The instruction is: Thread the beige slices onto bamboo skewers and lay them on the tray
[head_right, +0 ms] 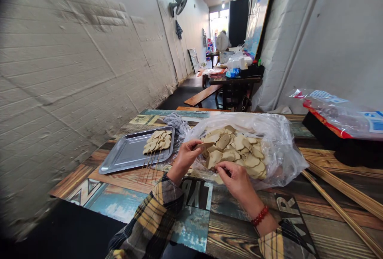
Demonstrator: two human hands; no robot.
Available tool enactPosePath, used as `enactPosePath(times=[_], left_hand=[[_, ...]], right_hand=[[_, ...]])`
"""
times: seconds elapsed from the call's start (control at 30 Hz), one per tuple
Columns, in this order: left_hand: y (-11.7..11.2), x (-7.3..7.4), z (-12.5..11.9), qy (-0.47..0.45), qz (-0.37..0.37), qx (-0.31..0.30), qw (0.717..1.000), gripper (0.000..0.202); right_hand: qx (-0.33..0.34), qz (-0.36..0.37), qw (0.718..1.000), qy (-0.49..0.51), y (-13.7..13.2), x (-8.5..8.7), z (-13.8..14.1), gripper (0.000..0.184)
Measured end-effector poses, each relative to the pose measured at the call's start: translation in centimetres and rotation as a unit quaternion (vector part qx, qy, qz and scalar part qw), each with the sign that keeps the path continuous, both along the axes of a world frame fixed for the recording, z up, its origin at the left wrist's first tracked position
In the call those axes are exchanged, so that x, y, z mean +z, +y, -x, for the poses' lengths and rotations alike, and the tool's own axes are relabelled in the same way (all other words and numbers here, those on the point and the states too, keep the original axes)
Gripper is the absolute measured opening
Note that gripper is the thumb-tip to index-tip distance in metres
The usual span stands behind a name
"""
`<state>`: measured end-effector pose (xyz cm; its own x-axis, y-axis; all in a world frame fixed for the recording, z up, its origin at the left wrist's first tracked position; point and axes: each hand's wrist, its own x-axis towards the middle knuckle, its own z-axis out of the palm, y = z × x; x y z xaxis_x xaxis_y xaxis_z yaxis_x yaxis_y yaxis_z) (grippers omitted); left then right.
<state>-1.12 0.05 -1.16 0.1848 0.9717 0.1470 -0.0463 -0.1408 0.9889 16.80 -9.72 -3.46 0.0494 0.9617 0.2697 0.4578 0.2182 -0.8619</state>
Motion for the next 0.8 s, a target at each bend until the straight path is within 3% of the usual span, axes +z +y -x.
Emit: enactPosePath(times=[0.2,0.47,0.8], left_hand=[[-0.38,0.59,-0.04,-0.107,0.082,-0.016,0.991,0.025],[-0.21,0.58,0.34,-0.165,0.194,-0.049,0.966,0.042],[-0.19,0.50,0.06,-0.218,0.252,-0.062,0.941,0.030]], right_hand=[[0.002,-0.026,1.000,-0.002,-0.10,0.25,-0.06,0.028],[0.004,-0.052,0.999,-0.013,-0.03,-0.15,-0.34,0.028],[0.009,-0.079,0.997,-0.023,0.07,-0.71,-0.57,0.028]])
